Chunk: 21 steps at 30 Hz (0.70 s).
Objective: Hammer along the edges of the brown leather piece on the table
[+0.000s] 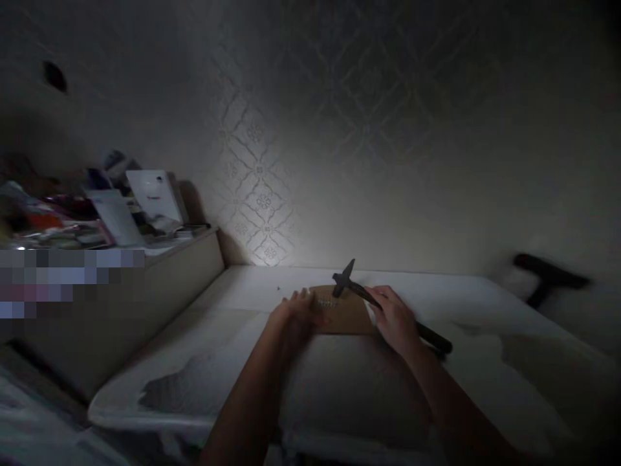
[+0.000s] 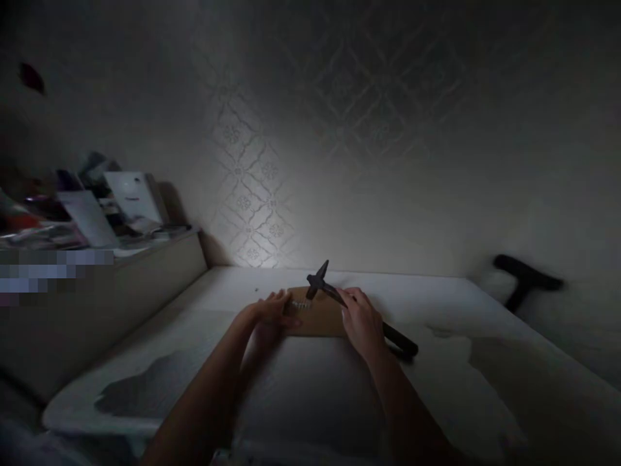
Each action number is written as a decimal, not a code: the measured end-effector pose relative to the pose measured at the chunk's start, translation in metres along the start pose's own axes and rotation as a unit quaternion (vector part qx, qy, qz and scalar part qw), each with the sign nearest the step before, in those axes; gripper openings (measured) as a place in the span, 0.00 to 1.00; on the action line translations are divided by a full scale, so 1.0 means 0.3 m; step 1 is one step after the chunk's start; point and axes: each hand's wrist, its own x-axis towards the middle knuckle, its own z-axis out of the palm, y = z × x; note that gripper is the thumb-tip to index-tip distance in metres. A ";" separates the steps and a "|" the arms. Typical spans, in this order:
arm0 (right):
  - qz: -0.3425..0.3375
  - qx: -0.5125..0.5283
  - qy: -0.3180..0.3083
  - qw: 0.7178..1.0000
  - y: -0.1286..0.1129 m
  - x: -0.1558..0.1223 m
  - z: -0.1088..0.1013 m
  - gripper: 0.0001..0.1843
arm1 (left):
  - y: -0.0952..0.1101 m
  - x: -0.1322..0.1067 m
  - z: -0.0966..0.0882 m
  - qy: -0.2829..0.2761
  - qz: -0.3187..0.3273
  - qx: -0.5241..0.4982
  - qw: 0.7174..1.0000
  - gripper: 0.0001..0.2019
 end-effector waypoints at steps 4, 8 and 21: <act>-0.009 -0.006 -0.008 1.000 0.004 -0.002 0.004 0.22 | 0.004 -0.005 -0.009 -0.032 -0.004 0.014 0.999 0.51; -0.002 -0.001 -0.003 1.000 0.006 -0.003 0.005 0.22 | 0.003 -0.006 -0.004 -0.024 -0.009 0.015 1.000 0.50; -0.006 0.006 -0.014 1.000 0.012 -0.002 0.012 0.24 | 0.006 -0.005 -0.006 -0.029 -0.009 0.017 0.999 0.49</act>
